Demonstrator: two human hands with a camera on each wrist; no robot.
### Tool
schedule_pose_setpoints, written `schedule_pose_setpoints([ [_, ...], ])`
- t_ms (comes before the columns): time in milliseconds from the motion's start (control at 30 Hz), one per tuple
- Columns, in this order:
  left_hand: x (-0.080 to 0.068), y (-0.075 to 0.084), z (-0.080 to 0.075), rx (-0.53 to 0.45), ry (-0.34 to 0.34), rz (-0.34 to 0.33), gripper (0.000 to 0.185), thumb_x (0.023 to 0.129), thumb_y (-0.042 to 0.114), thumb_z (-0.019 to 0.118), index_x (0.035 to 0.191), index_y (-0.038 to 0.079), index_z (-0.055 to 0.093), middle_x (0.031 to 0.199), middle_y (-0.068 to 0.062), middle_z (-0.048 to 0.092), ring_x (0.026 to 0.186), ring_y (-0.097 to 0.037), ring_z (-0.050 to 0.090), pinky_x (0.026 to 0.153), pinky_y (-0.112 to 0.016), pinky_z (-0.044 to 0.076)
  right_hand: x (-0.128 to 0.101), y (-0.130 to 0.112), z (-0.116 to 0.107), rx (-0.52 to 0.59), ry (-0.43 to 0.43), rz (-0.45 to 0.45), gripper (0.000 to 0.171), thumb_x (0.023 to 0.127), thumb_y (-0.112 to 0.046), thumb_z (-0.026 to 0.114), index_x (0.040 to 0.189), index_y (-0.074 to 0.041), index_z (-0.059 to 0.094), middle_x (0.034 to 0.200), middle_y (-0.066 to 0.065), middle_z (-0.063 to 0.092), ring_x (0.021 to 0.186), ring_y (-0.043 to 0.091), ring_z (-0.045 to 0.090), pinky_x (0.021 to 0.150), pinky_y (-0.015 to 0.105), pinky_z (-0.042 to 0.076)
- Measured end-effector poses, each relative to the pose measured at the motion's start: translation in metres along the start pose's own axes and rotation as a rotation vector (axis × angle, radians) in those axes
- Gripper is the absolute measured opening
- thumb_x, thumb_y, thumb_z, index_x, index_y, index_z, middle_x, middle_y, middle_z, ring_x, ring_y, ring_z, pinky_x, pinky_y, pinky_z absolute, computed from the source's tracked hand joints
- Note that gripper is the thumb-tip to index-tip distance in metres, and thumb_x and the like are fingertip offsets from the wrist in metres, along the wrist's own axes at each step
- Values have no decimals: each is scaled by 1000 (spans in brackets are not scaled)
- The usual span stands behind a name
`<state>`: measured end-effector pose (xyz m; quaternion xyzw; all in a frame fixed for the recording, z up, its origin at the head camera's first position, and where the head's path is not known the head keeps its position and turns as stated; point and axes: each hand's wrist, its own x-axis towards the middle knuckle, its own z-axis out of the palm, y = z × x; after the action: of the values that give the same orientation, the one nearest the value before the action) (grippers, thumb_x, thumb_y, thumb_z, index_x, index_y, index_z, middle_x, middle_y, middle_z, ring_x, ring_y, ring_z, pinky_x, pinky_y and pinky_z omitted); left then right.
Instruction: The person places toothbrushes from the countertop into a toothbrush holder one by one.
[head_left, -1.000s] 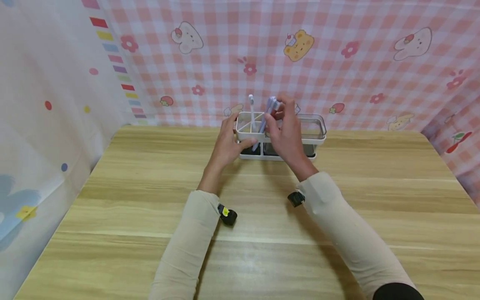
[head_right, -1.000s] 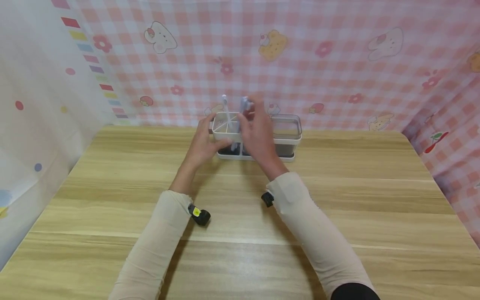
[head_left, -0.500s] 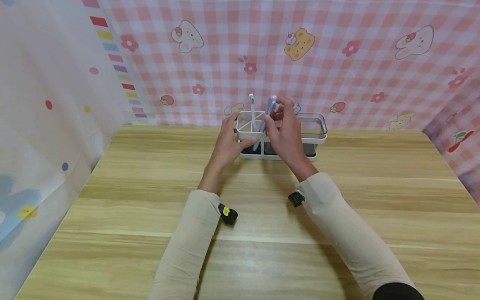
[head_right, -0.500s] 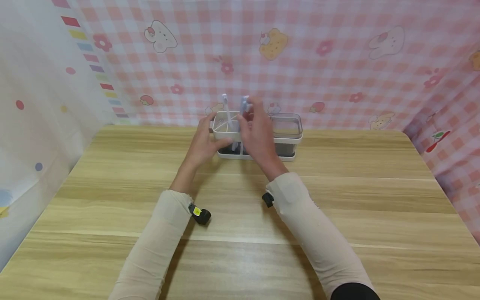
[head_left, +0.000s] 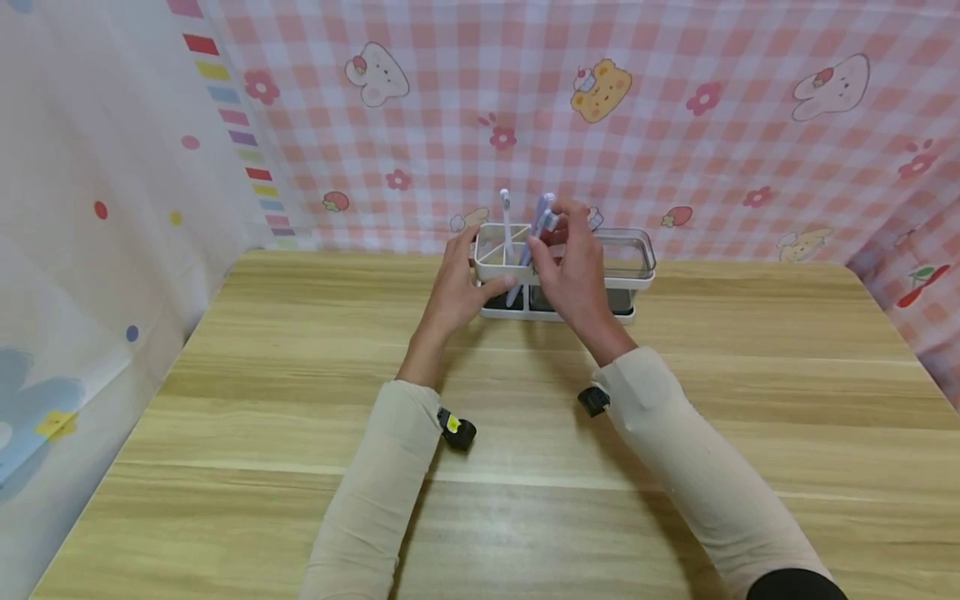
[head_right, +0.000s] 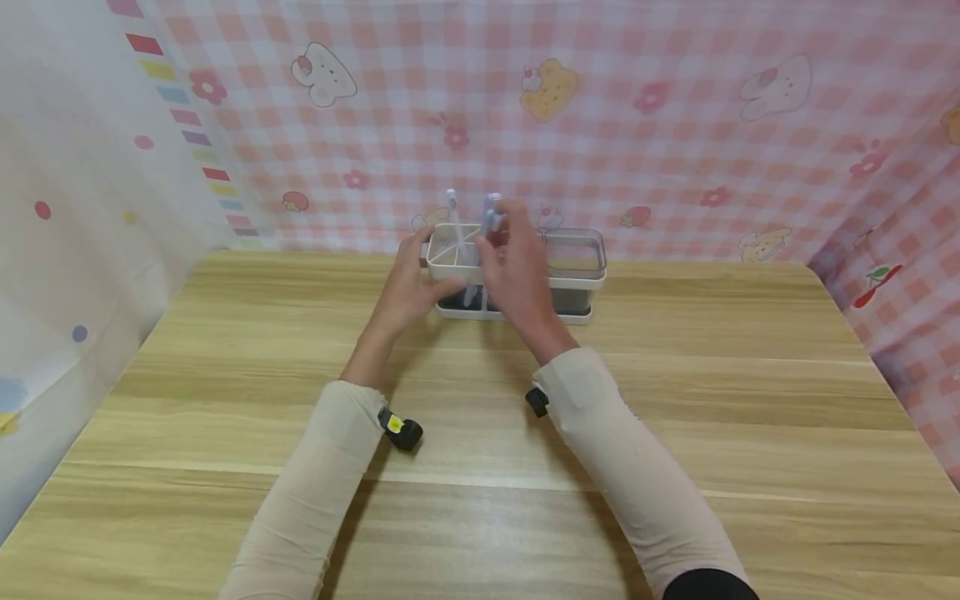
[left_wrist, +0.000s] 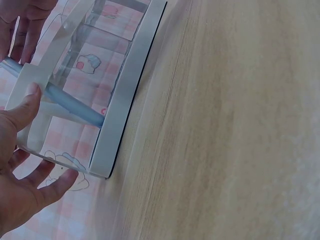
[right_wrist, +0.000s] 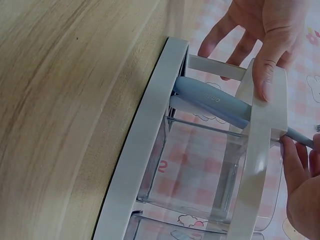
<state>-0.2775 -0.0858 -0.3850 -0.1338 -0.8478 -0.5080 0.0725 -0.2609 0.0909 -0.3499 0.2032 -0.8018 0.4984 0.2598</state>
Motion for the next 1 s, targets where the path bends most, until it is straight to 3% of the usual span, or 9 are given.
schedule_pose_setpoints([
  [600, 0, -4, 2, -13, 3, 15, 92, 86, 21, 84, 158, 6, 28, 152, -15, 36, 118, -30, 49, 93, -43, 47, -1, 2, 1, -10, -34, 41, 40, 97, -1, 66, 128, -3, 41, 107, 17, 61, 93, 24, 64, 75, 35, 59],
  [867, -2, -5, 3, -6, 4, 12, 91, 88, 22, 82, 159, 5, 27, 153, -17, 35, 121, -31, 49, 96, -44, 46, -5, 0, -5, -13, -34, 45, 41, 95, -4, 69, 127, -1, 44, 108, 15, 60, 97, 23, 62, 80, 34, 59],
  [1000, -5, -6, 3, 7, 7, 5, 90, 89, 23, 81, 159, 5, 27, 154, -17, 34, 124, -33, 49, 99, -45, 46, -9, 2, -9, -11, -49, 41, 38, 96, -6, 69, 126, 1, 46, 111, 16, 60, 104, 26, 62, 90, 39, 56],
])
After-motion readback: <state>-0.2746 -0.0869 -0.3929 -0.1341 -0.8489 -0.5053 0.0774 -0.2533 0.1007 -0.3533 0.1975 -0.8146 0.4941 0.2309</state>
